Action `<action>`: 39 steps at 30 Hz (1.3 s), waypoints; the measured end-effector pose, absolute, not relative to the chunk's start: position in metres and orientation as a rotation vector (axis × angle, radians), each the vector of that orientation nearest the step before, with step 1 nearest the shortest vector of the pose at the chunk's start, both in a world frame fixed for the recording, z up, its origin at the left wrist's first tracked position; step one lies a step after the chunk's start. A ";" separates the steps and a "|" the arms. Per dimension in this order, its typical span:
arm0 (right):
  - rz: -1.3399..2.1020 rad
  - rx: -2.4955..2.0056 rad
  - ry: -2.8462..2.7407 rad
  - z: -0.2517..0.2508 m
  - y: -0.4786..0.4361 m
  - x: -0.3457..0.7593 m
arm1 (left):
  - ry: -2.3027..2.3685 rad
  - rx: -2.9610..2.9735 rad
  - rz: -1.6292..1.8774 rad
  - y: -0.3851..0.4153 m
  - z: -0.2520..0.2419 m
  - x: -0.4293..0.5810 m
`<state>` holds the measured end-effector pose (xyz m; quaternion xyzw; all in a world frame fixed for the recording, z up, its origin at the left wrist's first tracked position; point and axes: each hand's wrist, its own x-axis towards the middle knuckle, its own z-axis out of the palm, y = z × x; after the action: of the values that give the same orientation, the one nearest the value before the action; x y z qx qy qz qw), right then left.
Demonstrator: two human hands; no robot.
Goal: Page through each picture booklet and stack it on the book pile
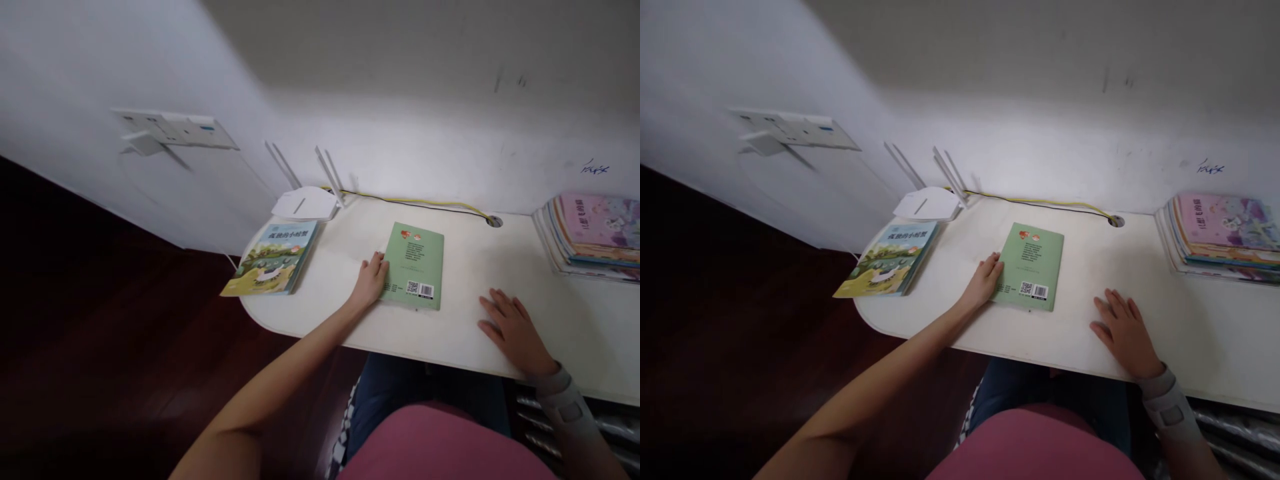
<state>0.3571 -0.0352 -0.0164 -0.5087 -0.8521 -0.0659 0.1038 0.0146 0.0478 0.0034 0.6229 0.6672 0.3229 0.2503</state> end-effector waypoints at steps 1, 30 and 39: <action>-0.195 -1.498 -2.512 -0.016 -0.035 0.357 | 1.824 1.710 0.852 0.047 0.004 0.012; -0.304 -1.492 -2.547 0.015 -0.030 0.312 | 2.229 2.013 0.421 -0.016 0.001 0.025; -0.062 -1.460 -2.428 -0.010 -0.042 0.249 | 2.173 2.078 0.540 -0.023 -0.006 0.018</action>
<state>0.2494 -0.0421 -0.0104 -0.5091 -0.8467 -0.0216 0.1532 0.0182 -0.0229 -0.0058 0.6796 0.7107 0.1767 0.0437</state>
